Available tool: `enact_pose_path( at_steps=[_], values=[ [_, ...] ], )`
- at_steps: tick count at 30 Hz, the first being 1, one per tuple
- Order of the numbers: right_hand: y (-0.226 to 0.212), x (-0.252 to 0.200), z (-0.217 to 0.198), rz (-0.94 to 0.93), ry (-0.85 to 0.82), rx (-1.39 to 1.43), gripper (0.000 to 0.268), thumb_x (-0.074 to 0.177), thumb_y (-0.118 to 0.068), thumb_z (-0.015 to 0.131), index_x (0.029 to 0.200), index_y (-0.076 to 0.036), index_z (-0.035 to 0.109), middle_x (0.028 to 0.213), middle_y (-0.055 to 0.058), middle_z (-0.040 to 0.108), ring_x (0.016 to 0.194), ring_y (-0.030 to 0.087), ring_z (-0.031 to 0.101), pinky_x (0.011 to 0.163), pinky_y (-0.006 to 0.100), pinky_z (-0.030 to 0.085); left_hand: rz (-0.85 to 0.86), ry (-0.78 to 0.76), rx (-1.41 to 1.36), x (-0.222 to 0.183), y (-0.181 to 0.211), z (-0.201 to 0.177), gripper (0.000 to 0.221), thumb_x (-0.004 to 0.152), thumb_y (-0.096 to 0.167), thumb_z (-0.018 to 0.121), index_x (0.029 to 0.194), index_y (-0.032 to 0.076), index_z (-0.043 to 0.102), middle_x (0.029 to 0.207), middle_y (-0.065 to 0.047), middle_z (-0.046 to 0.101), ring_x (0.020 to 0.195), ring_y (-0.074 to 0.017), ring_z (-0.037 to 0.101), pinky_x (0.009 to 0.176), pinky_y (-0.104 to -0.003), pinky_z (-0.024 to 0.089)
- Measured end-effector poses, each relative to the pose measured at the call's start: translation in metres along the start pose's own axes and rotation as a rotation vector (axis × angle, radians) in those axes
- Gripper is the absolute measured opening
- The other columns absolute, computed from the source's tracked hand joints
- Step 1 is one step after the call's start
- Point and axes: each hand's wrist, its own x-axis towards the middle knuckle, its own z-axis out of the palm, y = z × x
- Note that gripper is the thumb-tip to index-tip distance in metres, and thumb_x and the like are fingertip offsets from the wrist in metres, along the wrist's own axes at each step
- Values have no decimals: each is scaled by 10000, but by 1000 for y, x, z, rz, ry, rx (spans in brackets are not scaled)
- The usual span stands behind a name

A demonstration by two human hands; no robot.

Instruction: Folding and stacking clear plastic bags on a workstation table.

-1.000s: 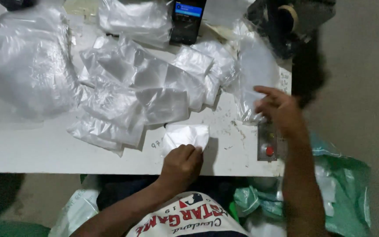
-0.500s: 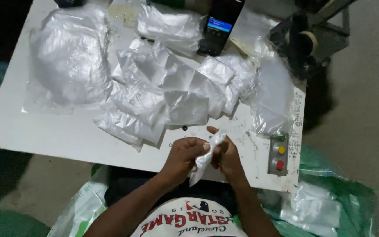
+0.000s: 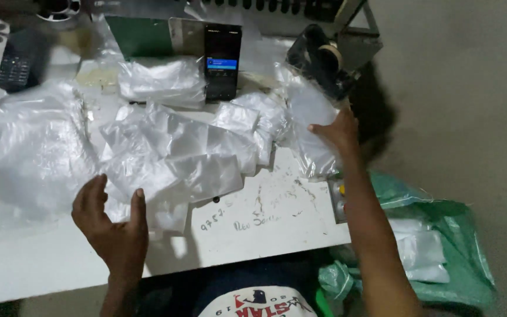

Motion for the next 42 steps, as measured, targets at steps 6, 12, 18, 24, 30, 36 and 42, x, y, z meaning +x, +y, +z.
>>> enact_pose_path(
  at_steps=[6,12,18,24,30,36,42],
  values=[
    [-29,-14,-6,87,-142,166,1013,714,-445,883,1532,-97,397,1514,136,524,1340,365,532,1026,436,474,43,38,-61,-26,10,9,376,985,-5,771,1331,-69,637,1339,-239,589,1296,-381,545,1026,-474,559],
    [-34,-42,-12,6,-54,230,536,705,-341,894,1147,-66,763,1020,109,777,904,305,735,675,450,501,73,6,-117,-38,26,19,327,979,-3,745,1288,-51,648,1290,-220,624,1258,-363,593,1074,-468,542],
    [-13,-136,-59,277,-469,778,667,591,-145,860,1221,7,702,1051,144,751,919,324,718,801,429,565,-552,-496,-640,-56,50,45,607,844,252,737,1395,78,550,1421,-157,639,1300,-294,636,1074,-397,566],
    [3,-229,-14,305,-861,1049,596,732,-183,823,1262,25,648,1092,172,742,984,334,729,832,461,613,-1142,-1193,-1188,-81,82,113,331,852,467,731,837,157,616,716,21,529,706,-172,544,754,-342,475],
    [7,-226,-39,14,-438,1030,327,809,-133,908,1037,51,763,915,211,768,872,229,720,810,509,608,-470,-918,-802,-49,118,135,165,853,187,846,955,67,796,956,-102,774,914,-244,729,881,-419,533],
    [14,-216,1,-1133,-220,776,292,849,-349,851,1040,-129,850,1302,151,678,1267,327,591,1204,497,325,533,-601,-461,-58,79,127,68,923,128,716,885,127,772,1264,-37,728,1207,-289,637,1083,-492,429],
    [66,-246,91,-857,-362,855,386,922,-322,778,1237,-98,781,1333,92,727,1276,241,643,1216,418,294,359,-899,-643,-95,17,119,391,1073,330,455,1098,51,728,1202,-130,754,1228,-360,647,1147,-561,363]
  ],
)
